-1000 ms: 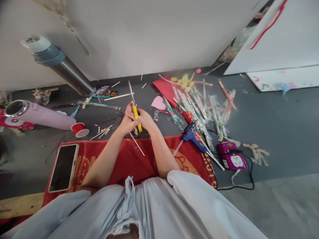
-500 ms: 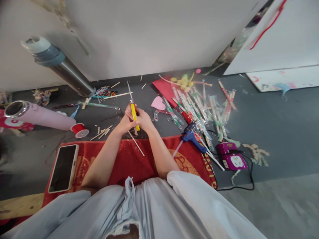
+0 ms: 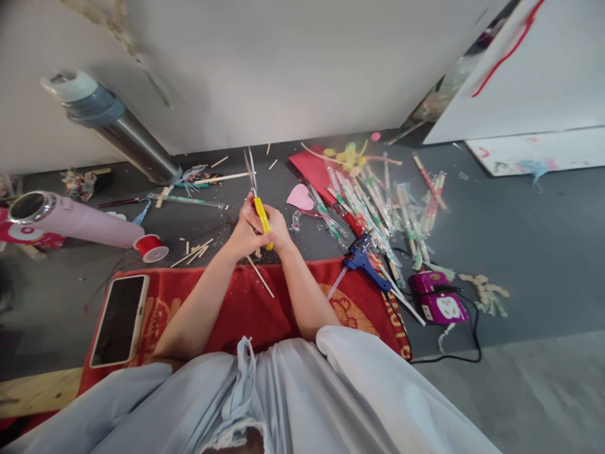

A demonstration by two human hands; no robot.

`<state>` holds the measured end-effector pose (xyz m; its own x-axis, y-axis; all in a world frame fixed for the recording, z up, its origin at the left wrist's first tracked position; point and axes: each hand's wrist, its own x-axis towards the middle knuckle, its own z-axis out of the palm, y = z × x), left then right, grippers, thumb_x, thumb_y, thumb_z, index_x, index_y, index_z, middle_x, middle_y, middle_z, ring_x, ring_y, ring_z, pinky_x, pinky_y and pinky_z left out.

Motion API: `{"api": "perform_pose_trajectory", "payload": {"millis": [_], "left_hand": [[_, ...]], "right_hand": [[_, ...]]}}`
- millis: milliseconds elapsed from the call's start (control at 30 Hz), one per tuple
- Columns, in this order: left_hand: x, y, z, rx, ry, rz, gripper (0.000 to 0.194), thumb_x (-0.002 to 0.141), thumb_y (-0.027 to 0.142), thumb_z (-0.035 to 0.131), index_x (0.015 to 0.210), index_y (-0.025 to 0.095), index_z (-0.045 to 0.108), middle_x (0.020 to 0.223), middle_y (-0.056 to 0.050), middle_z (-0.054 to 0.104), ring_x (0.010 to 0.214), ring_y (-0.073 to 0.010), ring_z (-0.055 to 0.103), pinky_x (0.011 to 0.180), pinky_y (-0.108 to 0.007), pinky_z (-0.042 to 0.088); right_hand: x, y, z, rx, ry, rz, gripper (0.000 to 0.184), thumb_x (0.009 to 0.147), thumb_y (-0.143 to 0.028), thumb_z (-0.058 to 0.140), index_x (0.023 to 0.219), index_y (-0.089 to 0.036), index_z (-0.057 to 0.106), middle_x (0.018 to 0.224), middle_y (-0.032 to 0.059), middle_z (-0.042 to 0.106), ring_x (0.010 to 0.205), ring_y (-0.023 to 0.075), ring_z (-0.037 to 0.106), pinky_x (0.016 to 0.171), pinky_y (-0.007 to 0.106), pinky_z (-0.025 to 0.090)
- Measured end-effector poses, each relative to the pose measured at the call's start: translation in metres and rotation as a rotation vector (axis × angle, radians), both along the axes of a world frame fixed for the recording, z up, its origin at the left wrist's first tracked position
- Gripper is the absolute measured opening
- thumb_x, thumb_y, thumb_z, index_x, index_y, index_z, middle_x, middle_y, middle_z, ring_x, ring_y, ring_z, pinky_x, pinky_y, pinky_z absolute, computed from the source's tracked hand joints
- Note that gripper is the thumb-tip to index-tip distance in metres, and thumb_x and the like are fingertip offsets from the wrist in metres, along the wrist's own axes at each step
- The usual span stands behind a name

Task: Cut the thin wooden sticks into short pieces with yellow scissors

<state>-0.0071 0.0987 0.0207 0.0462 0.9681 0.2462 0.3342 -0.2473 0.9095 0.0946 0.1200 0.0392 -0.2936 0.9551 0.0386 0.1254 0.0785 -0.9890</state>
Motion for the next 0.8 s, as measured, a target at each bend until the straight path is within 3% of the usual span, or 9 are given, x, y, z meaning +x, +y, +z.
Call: {"api": "perform_pose_trajectory", "payload": {"millis": [133, 300, 633, 800], "left_hand": [[0.007, -0.006, 0.014, -0.042, -0.001, 0.105, 0.117, 0.046, 0.043, 0.088, 0.143, 0.018, 0.026, 0.143, -0.018, 0.035, 0.139, -0.0374, 0.033, 0.118, -0.054, 0.025], [0.011, -0.01, 0.025, -0.034, -0.01, 0.155, 0.111, 0.043, 0.034, 0.087, 0.138, 0.014, 0.033, 0.135, -0.018, 0.04, 0.134, -0.0381, 0.038, 0.117, -0.055, 0.028], [0.01, -0.008, 0.017, -0.005, -0.023, 0.141, 0.108, 0.046, 0.035, 0.087, 0.139, 0.017, 0.035, 0.135, -0.017, 0.043, 0.134, -0.0373, 0.038, 0.115, -0.055, 0.031], [0.002, -0.004, 0.012, 0.001, -0.063, 0.015, 0.111, 0.05, 0.041, 0.086, 0.143, 0.02, 0.029, 0.143, -0.017, 0.039, 0.138, -0.0371, 0.036, 0.117, -0.055, 0.029]], "right_hand": [[-0.001, 0.001, -0.002, -0.016, -0.015, 0.003, 0.042, 0.083, -0.057, 0.049, 0.087, -0.018, 0.063, 0.076, 0.0028, 0.063, 0.083, 0.0212, 0.062, 0.078, 0.034, 0.052], [-0.002, 0.001, -0.003, -0.018, -0.02, -0.008, 0.048, 0.083, -0.061, 0.048, 0.098, -0.018, 0.064, 0.076, 0.003, 0.063, 0.078, 0.0206, 0.061, 0.073, 0.034, 0.052], [-0.002, 0.001, -0.001, -0.031, -0.013, -0.017, 0.055, 0.078, -0.069, 0.048, 0.086, -0.018, 0.065, 0.062, -0.0005, 0.052, 0.063, 0.0159, 0.051, 0.063, 0.03, 0.047], [-0.002, -0.001, 0.003, -0.021, -0.036, -0.039, 0.051, 0.077, -0.067, 0.051, 0.082, -0.018, 0.063, 0.066, -0.0001, 0.056, 0.064, 0.0148, 0.052, 0.064, 0.029, 0.045]]}}
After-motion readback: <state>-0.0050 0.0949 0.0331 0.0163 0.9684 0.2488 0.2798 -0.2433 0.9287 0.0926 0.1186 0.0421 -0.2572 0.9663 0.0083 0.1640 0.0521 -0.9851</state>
